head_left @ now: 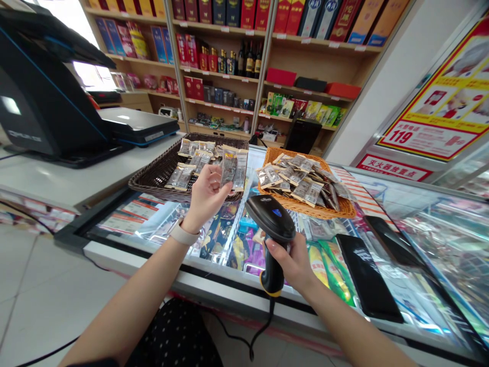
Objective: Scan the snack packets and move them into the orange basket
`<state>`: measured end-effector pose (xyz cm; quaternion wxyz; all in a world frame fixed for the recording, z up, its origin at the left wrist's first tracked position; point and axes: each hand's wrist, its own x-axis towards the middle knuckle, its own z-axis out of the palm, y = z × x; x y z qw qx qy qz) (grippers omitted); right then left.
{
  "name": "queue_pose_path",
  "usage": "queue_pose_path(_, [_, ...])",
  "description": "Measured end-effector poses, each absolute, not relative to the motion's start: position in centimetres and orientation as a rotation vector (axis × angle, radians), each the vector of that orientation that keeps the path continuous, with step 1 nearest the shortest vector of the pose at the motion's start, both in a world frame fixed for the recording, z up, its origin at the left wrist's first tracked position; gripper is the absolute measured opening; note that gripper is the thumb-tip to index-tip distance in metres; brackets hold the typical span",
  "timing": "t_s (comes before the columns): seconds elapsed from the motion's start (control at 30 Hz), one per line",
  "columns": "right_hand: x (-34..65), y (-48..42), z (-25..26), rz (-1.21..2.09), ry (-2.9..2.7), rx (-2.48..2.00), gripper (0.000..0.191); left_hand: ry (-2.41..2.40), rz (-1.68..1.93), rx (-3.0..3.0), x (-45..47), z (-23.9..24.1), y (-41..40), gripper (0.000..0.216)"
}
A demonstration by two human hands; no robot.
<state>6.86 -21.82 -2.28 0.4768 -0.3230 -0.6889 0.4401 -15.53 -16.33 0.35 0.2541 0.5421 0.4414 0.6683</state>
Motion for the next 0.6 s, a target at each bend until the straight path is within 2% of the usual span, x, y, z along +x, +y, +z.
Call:
queue_pose_path(0.17, [6.9,-21.7,-2.4,1.11,-1.678,-0.786,0.031,1.197,1.823,1.442,-15.4,0.5,-16.3,0.036])
queue_pose_path(0.3, [6.6,-21.6,-2.1,1.054,-1.638,-0.846,0.027,1.122,1.728,1.277,-15.3,2.6,-15.6,0.034])
queue_pose_path(0.6, [5.8,-20.4,-2.6,1.098,-1.479,-0.931,0.035,0.777,1.255,1.011,-7.9,10.5,-7.7,0.004])
